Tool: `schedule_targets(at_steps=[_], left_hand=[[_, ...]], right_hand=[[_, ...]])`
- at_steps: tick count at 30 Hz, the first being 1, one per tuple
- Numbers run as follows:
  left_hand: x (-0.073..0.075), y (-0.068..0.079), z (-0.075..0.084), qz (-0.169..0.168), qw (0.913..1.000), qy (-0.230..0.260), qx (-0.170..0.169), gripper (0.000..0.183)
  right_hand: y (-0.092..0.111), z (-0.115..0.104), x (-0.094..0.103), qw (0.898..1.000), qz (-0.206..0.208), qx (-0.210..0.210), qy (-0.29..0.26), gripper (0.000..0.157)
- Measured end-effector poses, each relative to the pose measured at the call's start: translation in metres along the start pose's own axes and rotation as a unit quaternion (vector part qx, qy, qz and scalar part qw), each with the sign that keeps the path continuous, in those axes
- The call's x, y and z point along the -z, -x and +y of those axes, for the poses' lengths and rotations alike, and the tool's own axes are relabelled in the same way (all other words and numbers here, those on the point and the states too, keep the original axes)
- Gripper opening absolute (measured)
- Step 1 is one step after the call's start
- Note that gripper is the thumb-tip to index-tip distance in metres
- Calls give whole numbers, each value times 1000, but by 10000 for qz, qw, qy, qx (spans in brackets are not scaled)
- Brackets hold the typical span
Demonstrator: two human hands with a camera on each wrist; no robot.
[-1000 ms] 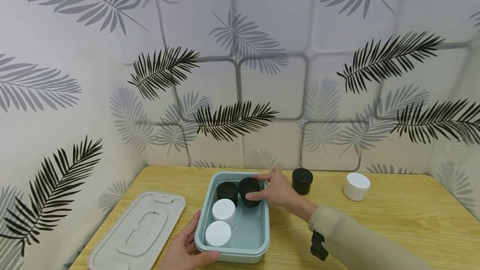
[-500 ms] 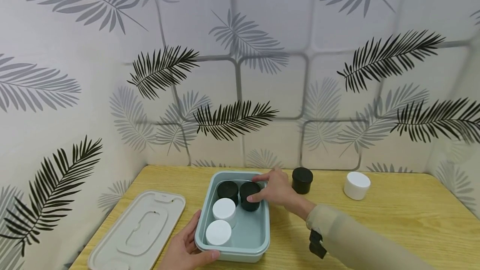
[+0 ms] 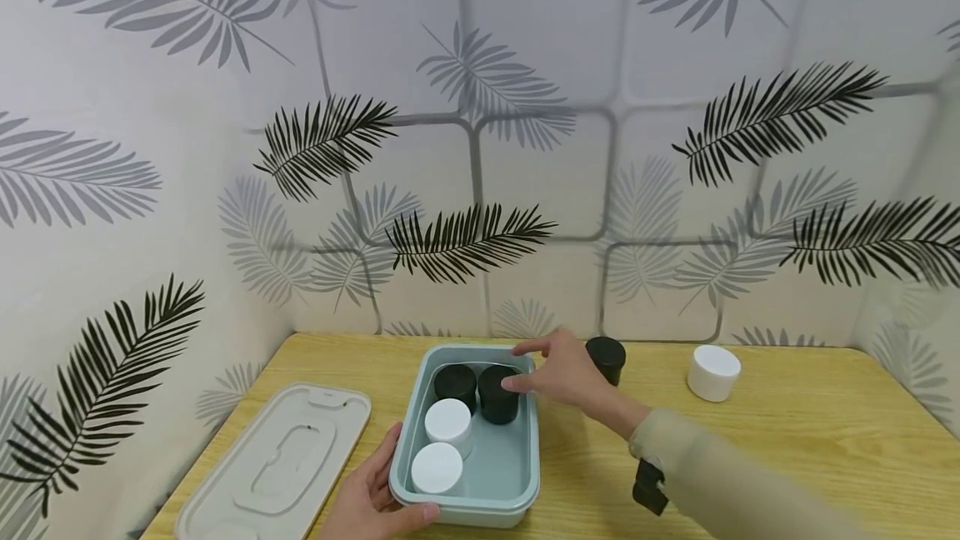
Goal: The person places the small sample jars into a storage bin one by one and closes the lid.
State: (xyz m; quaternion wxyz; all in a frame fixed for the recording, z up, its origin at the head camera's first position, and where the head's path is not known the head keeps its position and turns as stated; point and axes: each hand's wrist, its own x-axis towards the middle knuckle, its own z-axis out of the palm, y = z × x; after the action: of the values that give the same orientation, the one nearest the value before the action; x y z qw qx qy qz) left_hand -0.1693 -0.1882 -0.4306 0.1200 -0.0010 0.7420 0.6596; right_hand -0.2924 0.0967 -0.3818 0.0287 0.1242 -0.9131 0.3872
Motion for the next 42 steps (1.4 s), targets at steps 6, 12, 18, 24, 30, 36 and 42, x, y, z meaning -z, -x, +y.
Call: schedule_targets(at_steps=[6, 12, 18, 24, 30, 36, 42], left_hand=[[1, -1, -3, 6, 9999, 105, 6, 114], [3, -1, -2, -151, 9997, 175, -71, 115], [7, -3, -3, -225, 9994, 257, -39, 116], [7, -3, -4, -221, 9995, 193, -118, 115], [6, -1, 0, -246, 9995, 126, -147, 113], [6, -1, -1, -282, 9993, 167, -164, 112], [5, -1, -3, -295, 9992, 220, -184, 112]], right_hand=[[5, 23, 54, 9978, 187, 518, 373, 49], [10, 80, 119, 9975, 18, 578, 413, 53], [21, 142, 157, 9984, -77, 208, 512, 67], [34, 187, 176, 9978, -301, -329, 497, 81], [44, 213, 181, 9959, -469, -659, 415, 80], [46, 218, 176, 9959, -441, -772, 188, 80], [50, 223, 176, 9949, -554, -839, -120, 82]])
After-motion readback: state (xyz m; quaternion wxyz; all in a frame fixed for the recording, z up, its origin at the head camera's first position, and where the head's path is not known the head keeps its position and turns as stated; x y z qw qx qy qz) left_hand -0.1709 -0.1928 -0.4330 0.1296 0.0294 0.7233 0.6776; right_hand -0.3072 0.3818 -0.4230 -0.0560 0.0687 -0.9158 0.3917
